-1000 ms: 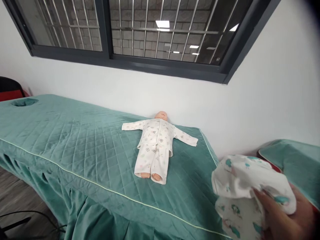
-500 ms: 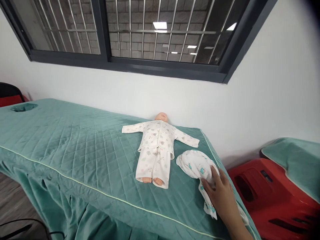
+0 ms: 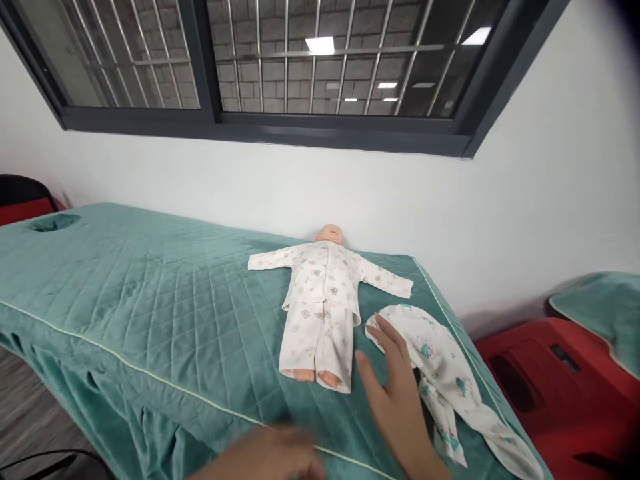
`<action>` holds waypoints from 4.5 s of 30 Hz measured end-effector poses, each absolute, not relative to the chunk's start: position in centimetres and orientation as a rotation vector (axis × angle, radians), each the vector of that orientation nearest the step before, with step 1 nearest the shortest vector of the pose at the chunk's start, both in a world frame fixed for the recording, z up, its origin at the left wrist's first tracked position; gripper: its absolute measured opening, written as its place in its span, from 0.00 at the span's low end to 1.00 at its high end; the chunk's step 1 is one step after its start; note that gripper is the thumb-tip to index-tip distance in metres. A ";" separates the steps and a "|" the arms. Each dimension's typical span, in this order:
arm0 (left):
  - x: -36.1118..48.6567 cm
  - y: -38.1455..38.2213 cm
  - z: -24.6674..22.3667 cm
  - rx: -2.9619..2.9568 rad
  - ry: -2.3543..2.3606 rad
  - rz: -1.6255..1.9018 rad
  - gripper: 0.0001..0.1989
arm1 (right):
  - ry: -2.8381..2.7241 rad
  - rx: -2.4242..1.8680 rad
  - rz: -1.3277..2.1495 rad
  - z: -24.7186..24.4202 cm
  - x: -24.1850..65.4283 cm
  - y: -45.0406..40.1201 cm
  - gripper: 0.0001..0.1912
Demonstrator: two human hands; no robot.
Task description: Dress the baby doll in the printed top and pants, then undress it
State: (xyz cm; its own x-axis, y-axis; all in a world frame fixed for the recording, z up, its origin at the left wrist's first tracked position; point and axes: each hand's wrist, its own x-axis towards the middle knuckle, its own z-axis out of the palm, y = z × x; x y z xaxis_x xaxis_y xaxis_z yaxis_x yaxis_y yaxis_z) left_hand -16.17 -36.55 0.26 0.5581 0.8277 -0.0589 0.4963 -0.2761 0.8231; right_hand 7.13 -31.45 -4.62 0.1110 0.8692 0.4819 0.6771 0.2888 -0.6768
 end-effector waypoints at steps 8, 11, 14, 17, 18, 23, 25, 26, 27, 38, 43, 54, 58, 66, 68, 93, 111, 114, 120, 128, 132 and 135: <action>-9.9 -12.8 2.0 1.849 1.208 1.438 0.12 | -1.157 -1.300 0.529 -2.5 5.2 -14.0 0.23; -8.5 -5.9 0.9 1.975 1.418 1.280 0.16 | -1.127 -1.275 0.528 -2.1 5.5 -8.7 0.23; -7.5 -3.2 -1.2 2.054 1.449 1.145 0.17 | -1.274 -1.329 0.549 -3.2 6.1 -6.4 0.24; -7.0 -3.3 -2.8 2.043 1.451 1.139 0.18 | -1.358 -1.396 0.653 -4.4 6.5 -6.4 0.25; -7.0 -3.5 -3.1 2.033 1.458 1.143 0.18 | -1.372 -1.409 0.672 -4.6 6.4 -6.5 0.25; -7.2 -3.7 -3.1 1.990 1.448 1.145 0.18 | -1.474 -1.432 0.652 -4.4 6.1 -6.9 0.25; -7.3 -3.6 -3.1 1.985 1.448 1.146 0.18 | -1.504 -1.431 0.639 -4.4 6.1 -6.7 0.24; -7.2 -3.5 -3.2 1.987 1.450 1.147 0.18 | -1.517 -1.433 0.633 -4.5 6.1 -6.7 0.24; -7.2 -3.5 -3.2 1.992 1.452 1.149 0.18 | -1.531 -1.433 0.626 -4.6 6.2 -6.6 0.24; -7.5 -3.5 -3.3 2.138 1.423 1.098 0.20 | -1.612 -1.455 0.623 -4.7 6.3 -6.6 0.25; -7.5 -3.6 -3.2 2.146 1.435 1.030 0.20 | -1.583 -1.406 0.616 -4.8 6.1 -6.7 0.22; -7.8 -3.9 -3.3 1.939 1.345 1.196 0.11 | -1.278 -1.302 0.685 -4.9 5.6 -7.5 0.13; -8.4 -4.5 -3.3 1.879 1.216 1.179 0.10 | -1.314 -1.298 0.657 -5.0 5.4 -8.9 0.12; -9.0 -4.6 -3.8 1.774 1.079 1.189 0.07 | -1.415 -1.300 0.604 -5.5 5.4 -10.6 0.14; -9.0 -4.7 -3.7 1.798 1.093 1.172 0.06 | -1.418 -1.307 0.613 -5.4 5.5 -10.5 0.14; -11.0 -7.0 -3.9 2.060 0.969 1.058 0.14 | -1.476 -1.211 0.911 -5.5 7.2 -10.3 0.31; -11.8 -8.4 -4.2 2.093 0.974 1.020 0.06 | -1.498 -1.191 0.855 -5.2 7.0 -10.6 0.30; -11.6 -8.7 -4.0 2.021 0.991 1.076 0.07 | -1.414 -1.133 0.937 -5.1 6.9 -10.7 0.28; -12.2 -8.6 -3.7 1.512 0.869 1.211 0.08 | -1.303 -1.105 1.011 -5.1 7.0 -10.8 0.27; -13.2 -6.6 -5.0 0.922 1.340 1.501 0.13 | -1.386 -1.369 0.643 -4.2 5.1 -11.0 0.21; -13.0 -6.5 -5.1 1.090 1.508 1.300 0.16 | -1.469 -1.433 0.452 -3.9 3.7 -11.4 0.15; -13.7 -6.3 -5.2 1.103 1.527 1.354 0.13 | -1.439 -1.434 0.470 -3.9 3.6 -11.4 0.08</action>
State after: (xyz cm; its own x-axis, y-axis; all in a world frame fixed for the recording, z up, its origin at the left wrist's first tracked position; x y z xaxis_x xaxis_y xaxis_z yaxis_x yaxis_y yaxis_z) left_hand -13.66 -6.28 -5.16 -0.3009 0.9535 -0.0157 0.0991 0.0477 0.9939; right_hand 3.64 -11.40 -3.87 0.2137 0.9042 0.3698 0.5120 0.2187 -0.8307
